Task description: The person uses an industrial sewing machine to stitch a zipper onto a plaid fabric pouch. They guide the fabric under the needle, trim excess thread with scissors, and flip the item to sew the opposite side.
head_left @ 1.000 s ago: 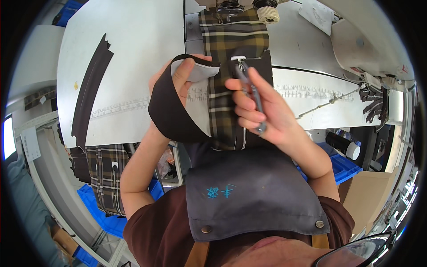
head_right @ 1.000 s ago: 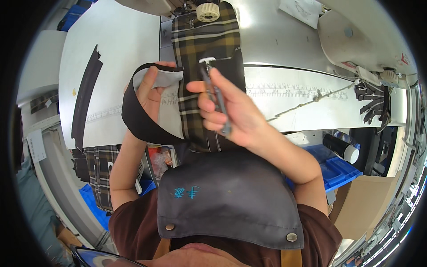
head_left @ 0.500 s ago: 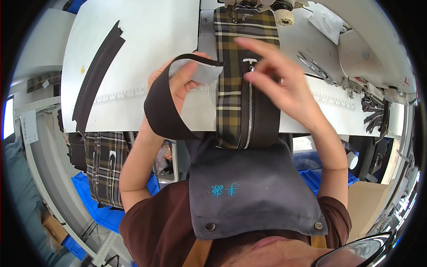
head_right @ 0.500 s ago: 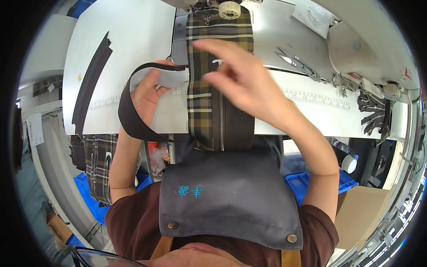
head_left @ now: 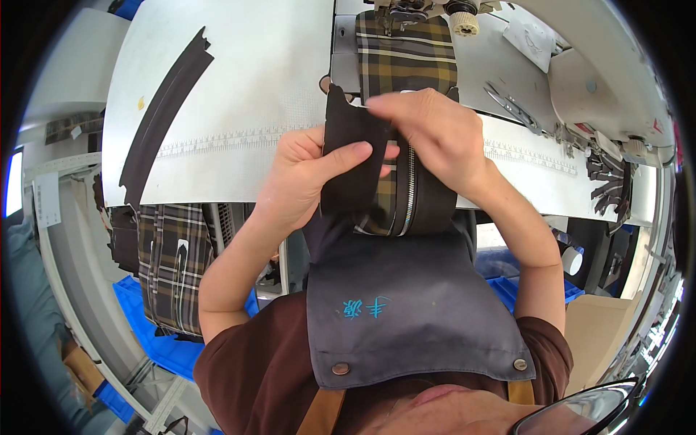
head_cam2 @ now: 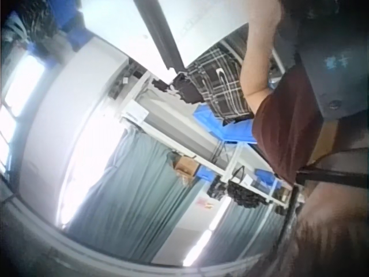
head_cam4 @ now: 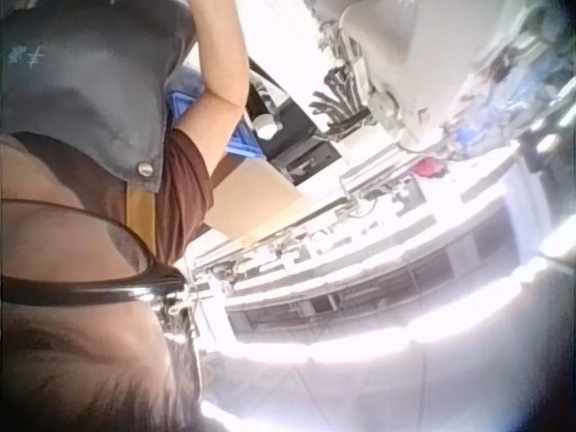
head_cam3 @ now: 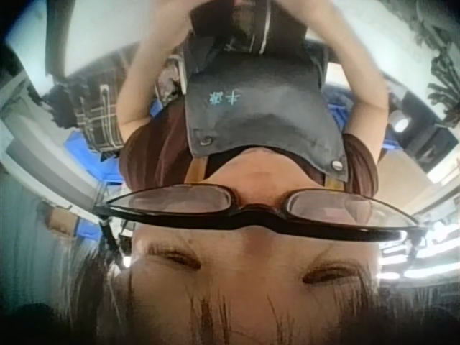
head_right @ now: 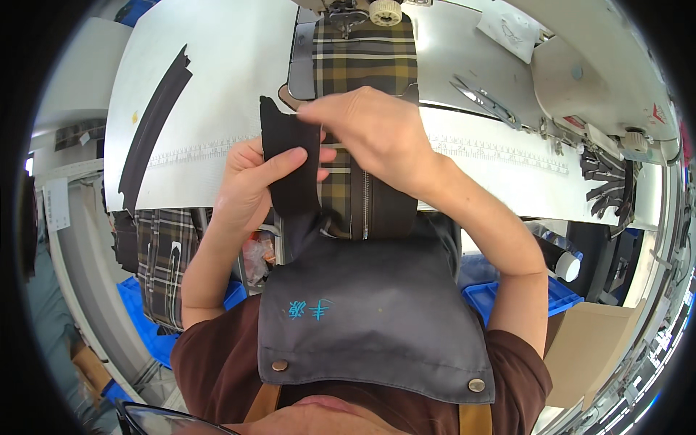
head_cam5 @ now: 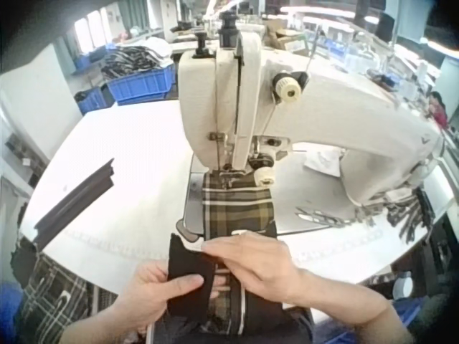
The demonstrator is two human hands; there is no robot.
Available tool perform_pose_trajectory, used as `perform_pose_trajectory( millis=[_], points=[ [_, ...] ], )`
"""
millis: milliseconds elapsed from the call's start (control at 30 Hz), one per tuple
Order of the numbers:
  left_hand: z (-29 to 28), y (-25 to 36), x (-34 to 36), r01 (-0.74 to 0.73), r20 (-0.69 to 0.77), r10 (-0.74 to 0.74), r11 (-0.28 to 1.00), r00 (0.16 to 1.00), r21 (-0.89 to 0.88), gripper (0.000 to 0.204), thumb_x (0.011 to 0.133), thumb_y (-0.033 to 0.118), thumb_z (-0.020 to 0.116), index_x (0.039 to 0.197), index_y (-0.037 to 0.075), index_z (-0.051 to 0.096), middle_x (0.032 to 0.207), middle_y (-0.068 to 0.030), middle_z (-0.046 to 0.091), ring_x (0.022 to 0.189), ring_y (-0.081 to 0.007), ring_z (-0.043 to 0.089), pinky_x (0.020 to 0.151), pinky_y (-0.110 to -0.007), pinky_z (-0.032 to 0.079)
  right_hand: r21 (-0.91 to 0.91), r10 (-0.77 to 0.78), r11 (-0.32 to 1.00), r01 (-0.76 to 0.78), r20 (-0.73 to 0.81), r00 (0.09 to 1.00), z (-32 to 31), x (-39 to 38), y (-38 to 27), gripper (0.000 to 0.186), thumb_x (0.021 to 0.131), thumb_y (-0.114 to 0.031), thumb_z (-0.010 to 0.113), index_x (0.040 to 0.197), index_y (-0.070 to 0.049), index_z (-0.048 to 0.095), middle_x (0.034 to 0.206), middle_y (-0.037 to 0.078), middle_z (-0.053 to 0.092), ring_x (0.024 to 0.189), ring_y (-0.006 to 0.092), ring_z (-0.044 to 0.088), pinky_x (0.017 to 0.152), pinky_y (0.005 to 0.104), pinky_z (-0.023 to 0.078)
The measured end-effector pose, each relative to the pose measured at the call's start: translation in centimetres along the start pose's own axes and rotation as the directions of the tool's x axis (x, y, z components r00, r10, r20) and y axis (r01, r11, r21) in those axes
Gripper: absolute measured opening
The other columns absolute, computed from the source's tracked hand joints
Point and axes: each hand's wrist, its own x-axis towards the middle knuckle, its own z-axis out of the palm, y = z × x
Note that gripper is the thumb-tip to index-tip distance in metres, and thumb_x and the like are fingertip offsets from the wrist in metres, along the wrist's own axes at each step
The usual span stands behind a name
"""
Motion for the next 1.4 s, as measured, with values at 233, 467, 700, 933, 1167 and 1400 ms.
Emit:
perform_pose_trajectory(
  millis=[233,467,700,933,1167,1400],
  points=[
    [0.2,-0.9,0.4,-0.127,-0.053,0.136,0.982,0.989,0.142,0.023,0.09,0.007,0.059,0.108,-0.005,0.063,0.099,-0.0144,0.068,0.087,-0.0176,0.066,0.078,-0.029,0.054,0.308,0.486,0.783,-0.541,0.241,0.84,-0.9,0.0,-2.0,0.017,0.086,-0.012,0.059,0.094,0.003,0.064,0.079,0.008,0.069,0.071,0.0117,0.066,0.063,0.0249,0.052],
    [0.8,-1.4,0.2,-0.164,-0.079,0.18,0.972,0.981,0.17,0.023,0.091,0.008,0.058,0.109,-0.005,0.063,0.099,-0.0114,0.068,0.086,-0.0145,0.065,0.076,-0.026,0.053,0.5,0.56,0.615,-0.61,0.267,0.784,0.1,0.1,-1.1,0.013,0.085,-0.005,0.055,0.089,0.004,0.063,0.071,0.009,0.066,0.066,0.013,0.067,0.058,0.0245,0.052],
    [0.8,-1.5,0.0,-0.137,-0.104,0.158,0.973,0.982,0.188,0.023,0.09,0.004,0.057,0.11,-0.007,0.061,0.1,-0.0158,0.067,0.089,-0.0193,0.067,0.078,-0.029,0.055,0.429,0.551,0.662,-0.615,0.278,0.787,-0.3,-0.2,-1.6,0.014,0.086,-0.007,0.056,0.089,0.005,0.063,0.076,0.008,0.067,0.071,0.0103,0.065,0.065,0.0226,0.052],
    [0.1,0.7,-1.2,-0.143,-0.219,0.183,0.972,0.958,0.184,0.021,0.091,0.011,0.058,0.106,-0.003,0.064,0.095,-0.0098,0.068,0.081,-0.0125,0.065,0.073,-0.026,0.054,0.392,0.535,0.743,-0.542,0.139,0.834,-3.1,-0.4,0.3,0.014,0.087,-0.008,0.058,0.091,0.004,0.064,0.075,0.007,0.067,0.074,0.0095,0.065,0.066,0.0232,0.051],
    [-12.5,11.1,3.3,0.073,-0.371,0.484,0.529,0.793,0.846,0.029,0.084,0.022,0.067,0.104,0.001,0.065,0.09,-0.0077,0.068,0.073,-0.014,0.063,0.07,-0.024,0.049,-0.301,0.265,0.925,-0.231,0.076,0.961,-6.5,-0.3,2.5,0.024,0.086,-0.019,0.064,0.099,0.001,0.064,0.089,0.011,0.066,0.078,0.0225,0.064,0.069,0.0311,0.049],
    [-3.6,2.7,3.4,-0.3,0.365,0.44,-0.213,0.82,0.93,0.058,0.078,0.023,0.072,0.128,0.002,0.052,0.13,-0.0134,0.054,0.121,-0.0295,0.048,0.101,-0.038,0.037,-0.445,-0.019,0.893,0.066,0.11,0.994,-4.7,1.5,7.6,0.023,0.081,-0.018,0.067,0.096,-0.002,0.059,0.09,0.011,0.061,0.081,0.0284,0.056,0.071,0.0395,0.046]
  ],
)
